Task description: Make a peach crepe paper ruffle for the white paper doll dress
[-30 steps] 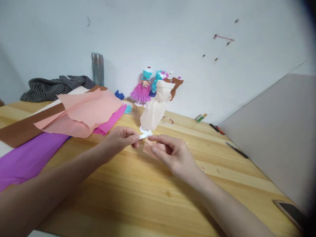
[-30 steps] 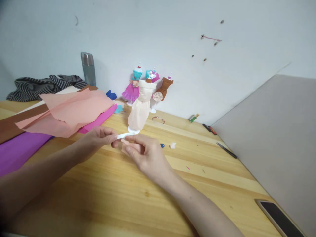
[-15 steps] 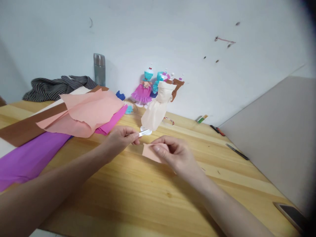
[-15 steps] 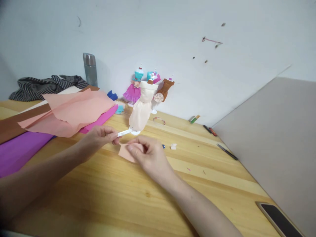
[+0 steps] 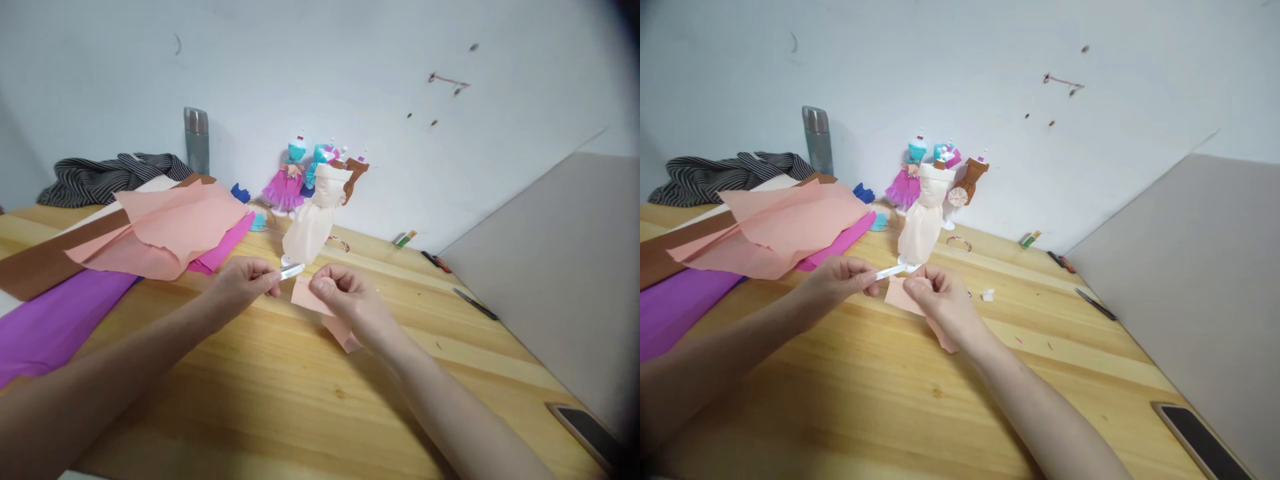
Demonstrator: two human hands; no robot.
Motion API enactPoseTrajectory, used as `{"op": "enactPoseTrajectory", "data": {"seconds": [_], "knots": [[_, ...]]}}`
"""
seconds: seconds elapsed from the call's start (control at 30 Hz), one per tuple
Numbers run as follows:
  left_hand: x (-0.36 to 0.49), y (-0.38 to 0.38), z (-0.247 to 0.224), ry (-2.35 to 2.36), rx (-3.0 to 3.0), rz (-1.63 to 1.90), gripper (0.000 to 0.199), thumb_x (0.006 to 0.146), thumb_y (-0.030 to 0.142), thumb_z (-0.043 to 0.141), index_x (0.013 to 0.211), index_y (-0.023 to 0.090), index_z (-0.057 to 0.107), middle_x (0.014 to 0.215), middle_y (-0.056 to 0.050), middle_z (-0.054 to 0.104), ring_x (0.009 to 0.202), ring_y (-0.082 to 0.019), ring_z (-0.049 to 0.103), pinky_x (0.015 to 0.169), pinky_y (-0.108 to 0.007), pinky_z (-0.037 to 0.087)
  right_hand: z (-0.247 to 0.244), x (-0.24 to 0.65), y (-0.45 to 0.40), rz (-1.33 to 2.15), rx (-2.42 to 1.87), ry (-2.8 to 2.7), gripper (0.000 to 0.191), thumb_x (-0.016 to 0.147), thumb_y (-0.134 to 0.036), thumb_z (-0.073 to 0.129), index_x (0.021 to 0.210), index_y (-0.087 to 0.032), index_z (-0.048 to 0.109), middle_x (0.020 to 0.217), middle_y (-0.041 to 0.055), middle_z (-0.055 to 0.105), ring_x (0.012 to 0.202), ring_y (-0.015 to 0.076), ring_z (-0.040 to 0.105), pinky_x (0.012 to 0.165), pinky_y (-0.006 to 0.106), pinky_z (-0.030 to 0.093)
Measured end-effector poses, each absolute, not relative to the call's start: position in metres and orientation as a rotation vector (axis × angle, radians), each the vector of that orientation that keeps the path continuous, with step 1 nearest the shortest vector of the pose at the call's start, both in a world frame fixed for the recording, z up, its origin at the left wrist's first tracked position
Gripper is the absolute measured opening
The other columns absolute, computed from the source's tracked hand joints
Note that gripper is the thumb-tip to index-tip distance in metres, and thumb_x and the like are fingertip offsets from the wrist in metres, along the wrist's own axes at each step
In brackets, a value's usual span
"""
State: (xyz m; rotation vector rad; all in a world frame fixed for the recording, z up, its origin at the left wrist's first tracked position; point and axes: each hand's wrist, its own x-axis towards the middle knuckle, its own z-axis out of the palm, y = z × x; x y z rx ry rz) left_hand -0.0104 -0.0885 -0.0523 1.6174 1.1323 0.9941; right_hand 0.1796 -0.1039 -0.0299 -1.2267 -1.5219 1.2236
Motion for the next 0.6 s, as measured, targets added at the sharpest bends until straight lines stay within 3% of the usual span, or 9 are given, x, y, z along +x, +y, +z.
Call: {"op": "enactPoseTrajectory", "data": {"seconds": [0.23,0.6], "knots": [[-0.0097,-0.0901,-0.0519,1.148,1.603,0.990,0.026,0.078,0.032,0.055,0.060,0.016,0.064,0.063,-0.001,0.066,0.064,-0.013,0.058,0.067,-0.024,0.045,-0.0333,0.1814,-0.0994,1.360,-1.195,-1.350,0.042,0.057,-0.051,0.077,0.074,-0.016,0.060,0.063,-0.0003,0.056,0.058,0.0111,0.046,0.053,0.023,0.032],[-0.0089,-0.0887,-0.0541,1.144,1.805,1.013,0.025,0.075,0.032,0.053,0.058,0.015,0.062,0.059,-0.001,0.064,0.058,-0.012,0.053,0.058,-0.023,0.039,-0.0329,0.1785,-0.1061,1.172,-1.282,-1.592,0.031,0.066,-0.044,0.068,0.065,-0.017,0.054,0.048,-0.0069,0.038,0.043,0.0058,0.028,0.043,0.021,0.017]]}}
